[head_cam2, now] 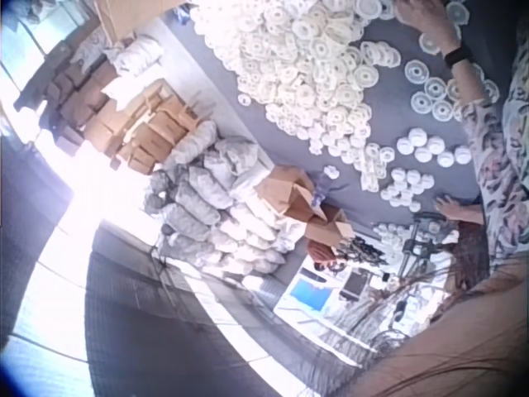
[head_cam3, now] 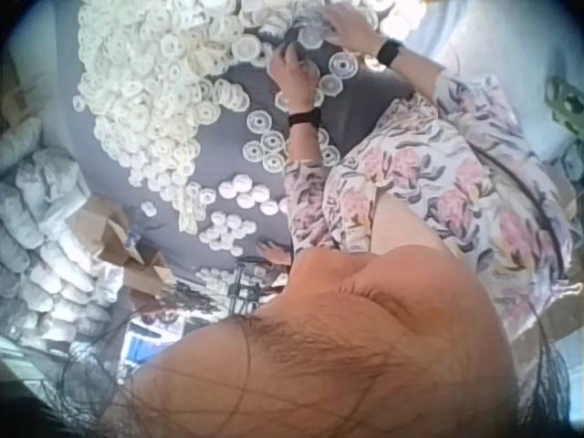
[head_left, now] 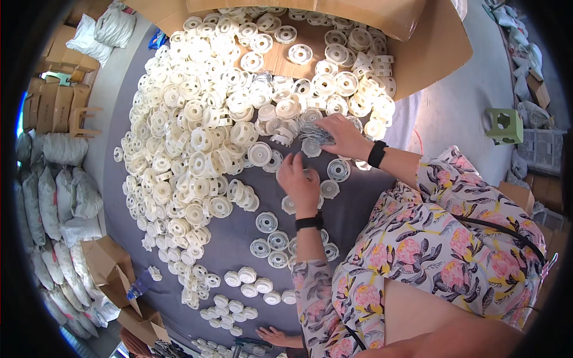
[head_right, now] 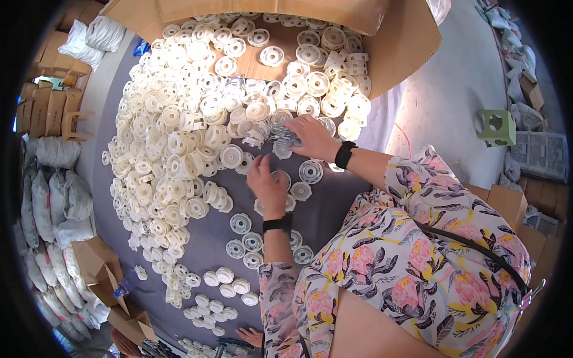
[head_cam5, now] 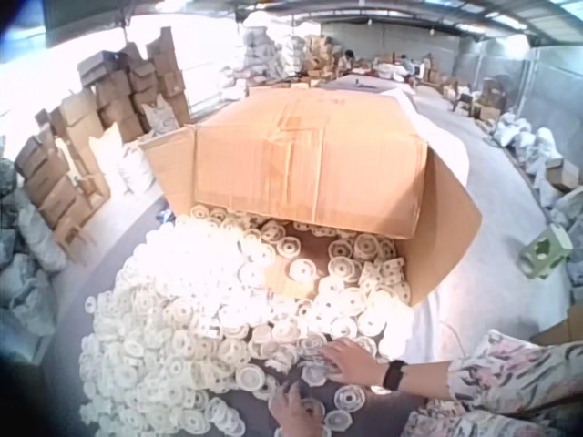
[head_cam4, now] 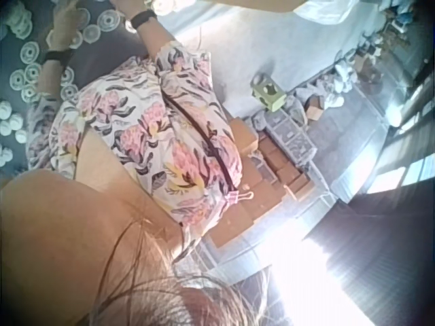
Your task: Manually assembling plastic rings and circular components on a table.
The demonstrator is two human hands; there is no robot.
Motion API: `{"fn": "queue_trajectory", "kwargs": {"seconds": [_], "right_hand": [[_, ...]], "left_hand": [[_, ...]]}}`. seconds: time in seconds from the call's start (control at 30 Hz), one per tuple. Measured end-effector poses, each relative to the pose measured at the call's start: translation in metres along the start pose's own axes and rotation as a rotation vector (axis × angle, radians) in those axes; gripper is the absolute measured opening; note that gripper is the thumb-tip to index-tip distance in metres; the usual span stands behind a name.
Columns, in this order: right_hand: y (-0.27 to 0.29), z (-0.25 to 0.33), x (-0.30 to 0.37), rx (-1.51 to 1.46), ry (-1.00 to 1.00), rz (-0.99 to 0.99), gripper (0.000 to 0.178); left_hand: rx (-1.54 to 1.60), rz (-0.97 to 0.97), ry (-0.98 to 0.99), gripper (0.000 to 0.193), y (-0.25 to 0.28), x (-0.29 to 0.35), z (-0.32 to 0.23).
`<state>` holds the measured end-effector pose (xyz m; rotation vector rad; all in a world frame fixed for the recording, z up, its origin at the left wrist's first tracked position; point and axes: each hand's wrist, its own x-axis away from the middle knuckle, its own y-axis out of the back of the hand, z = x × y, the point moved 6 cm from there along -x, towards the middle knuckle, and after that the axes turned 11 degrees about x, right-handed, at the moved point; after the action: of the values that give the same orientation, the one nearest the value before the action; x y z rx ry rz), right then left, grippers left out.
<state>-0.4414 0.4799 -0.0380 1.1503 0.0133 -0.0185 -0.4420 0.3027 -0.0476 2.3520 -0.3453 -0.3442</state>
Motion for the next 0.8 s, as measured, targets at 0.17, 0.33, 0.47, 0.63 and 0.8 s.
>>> {"fn": "queue_trajectory", "kwargs": {"seconds": [0.17, 0.33, 0.47, 0.63, 0.8], "right_hand": [[0.012, 0.009, 0.000, -0.122, -0.051, 0.067, 0.058], [0.018, 0.016, -0.002, -0.596, -0.256, 0.061, 0.032], [-0.013, 0.016, 0.001, -1.119, -0.413, 0.260, 0.013], [-0.039, 0.046, 0.017, -1.036, -0.488, 0.402, 0.019], [-0.064, 0.114, 0.030, -1.424, -0.573, 0.575, 0.031]], "left_hand": [[0.607, 0.017, 0.043, 0.059, -0.016, -0.018, -0.030], [0.892, -0.025, 0.175, 0.059, -0.019, -0.021, -0.023], [0.896, -0.091, 0.142, 0.056, 0.008, -0.003, -0.032], [0.850, -0.036, 0.229, 0.054, 0.026, 0.044, -0.021], [1.461, -0.156, 0.560, 0.046, 0.040, 0.083, 0.018]]}}
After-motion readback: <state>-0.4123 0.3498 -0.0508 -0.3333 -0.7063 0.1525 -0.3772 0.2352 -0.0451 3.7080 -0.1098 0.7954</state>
